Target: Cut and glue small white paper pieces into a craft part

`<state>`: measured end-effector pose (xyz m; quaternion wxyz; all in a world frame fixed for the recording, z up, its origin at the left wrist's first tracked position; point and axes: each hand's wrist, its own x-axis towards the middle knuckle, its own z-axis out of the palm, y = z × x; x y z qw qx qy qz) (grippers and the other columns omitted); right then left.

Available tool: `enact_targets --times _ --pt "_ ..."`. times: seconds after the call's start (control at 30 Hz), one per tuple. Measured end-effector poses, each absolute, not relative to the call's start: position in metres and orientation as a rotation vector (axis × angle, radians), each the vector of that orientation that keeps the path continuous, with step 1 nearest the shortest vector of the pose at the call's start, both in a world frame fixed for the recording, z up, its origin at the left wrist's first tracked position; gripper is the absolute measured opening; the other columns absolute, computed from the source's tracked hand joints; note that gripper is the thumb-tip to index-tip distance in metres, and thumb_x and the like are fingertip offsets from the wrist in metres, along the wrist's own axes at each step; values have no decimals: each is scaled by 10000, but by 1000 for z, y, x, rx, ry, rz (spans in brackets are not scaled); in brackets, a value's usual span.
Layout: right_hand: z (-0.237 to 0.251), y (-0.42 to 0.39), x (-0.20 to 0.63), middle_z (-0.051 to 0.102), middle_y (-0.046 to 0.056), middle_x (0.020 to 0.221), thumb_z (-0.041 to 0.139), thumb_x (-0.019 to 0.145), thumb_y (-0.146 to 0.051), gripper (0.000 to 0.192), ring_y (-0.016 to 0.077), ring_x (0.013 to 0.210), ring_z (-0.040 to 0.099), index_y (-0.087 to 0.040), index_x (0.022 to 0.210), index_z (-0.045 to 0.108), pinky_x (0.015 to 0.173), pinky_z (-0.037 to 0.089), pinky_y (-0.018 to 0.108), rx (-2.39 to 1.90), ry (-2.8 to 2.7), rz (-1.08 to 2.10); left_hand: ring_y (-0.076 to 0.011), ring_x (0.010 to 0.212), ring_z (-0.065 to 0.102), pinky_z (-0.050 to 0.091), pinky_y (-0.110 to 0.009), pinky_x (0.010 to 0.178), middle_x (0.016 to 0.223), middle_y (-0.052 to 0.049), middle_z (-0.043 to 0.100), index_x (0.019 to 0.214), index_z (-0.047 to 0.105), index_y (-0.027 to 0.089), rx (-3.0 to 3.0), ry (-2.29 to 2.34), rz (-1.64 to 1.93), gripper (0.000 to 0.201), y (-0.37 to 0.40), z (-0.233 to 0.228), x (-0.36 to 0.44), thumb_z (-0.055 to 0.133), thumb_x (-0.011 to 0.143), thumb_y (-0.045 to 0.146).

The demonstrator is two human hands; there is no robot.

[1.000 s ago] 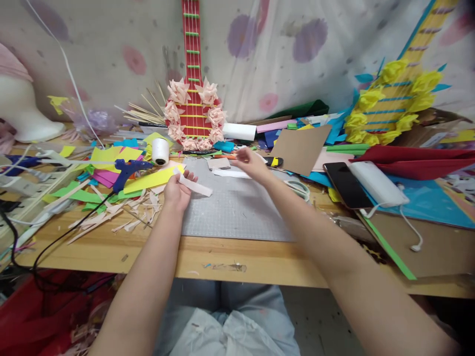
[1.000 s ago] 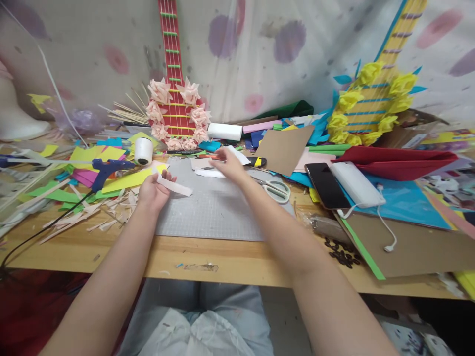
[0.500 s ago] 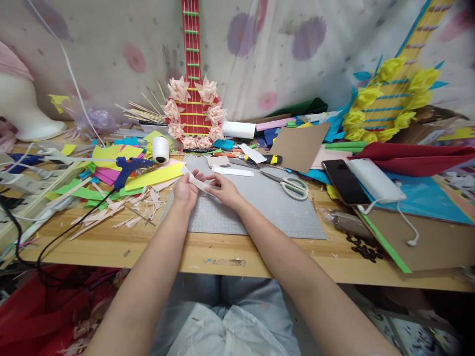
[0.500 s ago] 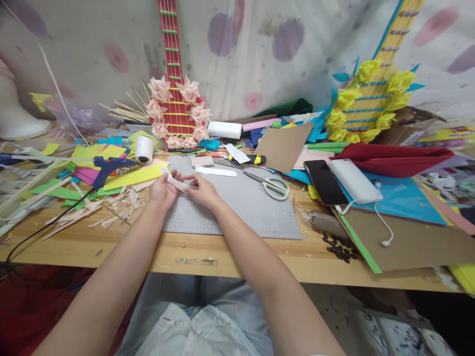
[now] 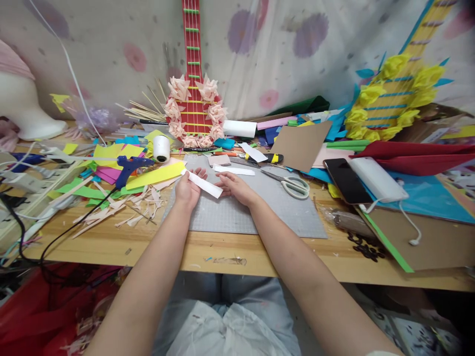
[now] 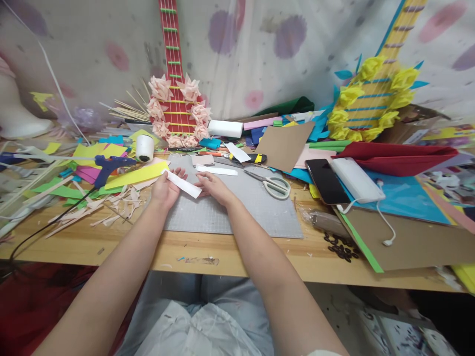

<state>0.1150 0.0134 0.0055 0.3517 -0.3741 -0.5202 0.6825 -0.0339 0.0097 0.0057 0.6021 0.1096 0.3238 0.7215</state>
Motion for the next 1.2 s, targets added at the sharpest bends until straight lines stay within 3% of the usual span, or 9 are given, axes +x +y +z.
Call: enact_targets --times 0.17,0.43,0.77,1.03,1.2 --pt "2 14 113 580 -10 668 580 737 -236 210 84 599 560 -176 929 521 555 514 224 -1012 -1482 1735 -125 646 590 449 -359 794 666 -25 559 765 462 142 160 746 1683 164 9 8 -34 334 849 201" --pt "-4 13 104 573 -47 582 679 596 -127 374 86 501 545 -180 920 499 464 492 215 -1095 -1559 1696 -120 631 574 451 -344 777 668 -24 560 786 508 144 213 737 1663 171 8 6 -32 362 838 217" --pt "2 10 109 583 -44 601 647 609 -95 371 81 529 565 -178 944 510 498 494 198 -1037 -1534 1822 -99 633 570 455 -341 810 675 -10 558 793 536 148 247 774 1674 207 10 5 -35 394 733 10" --pt "10 3 109 625 3 757 504 792 -228 228 101 645 619 -185 1015 485 649 537 275 -865 -1546 2000 -79 572 540 465 -293 738 655 7 539 784 524 159 212 793 1703 154 9 7 -36 401 768 67" --pt "13 -3 105 638 40 781 438 845 -282 186 113 655 635 -162 982 473 644 533 269 -837 -1546 2120 -68 554 521 452 -244 666 647 11 528 778 517 150 166 823 1763 141 8 10 -34 390 794 91"
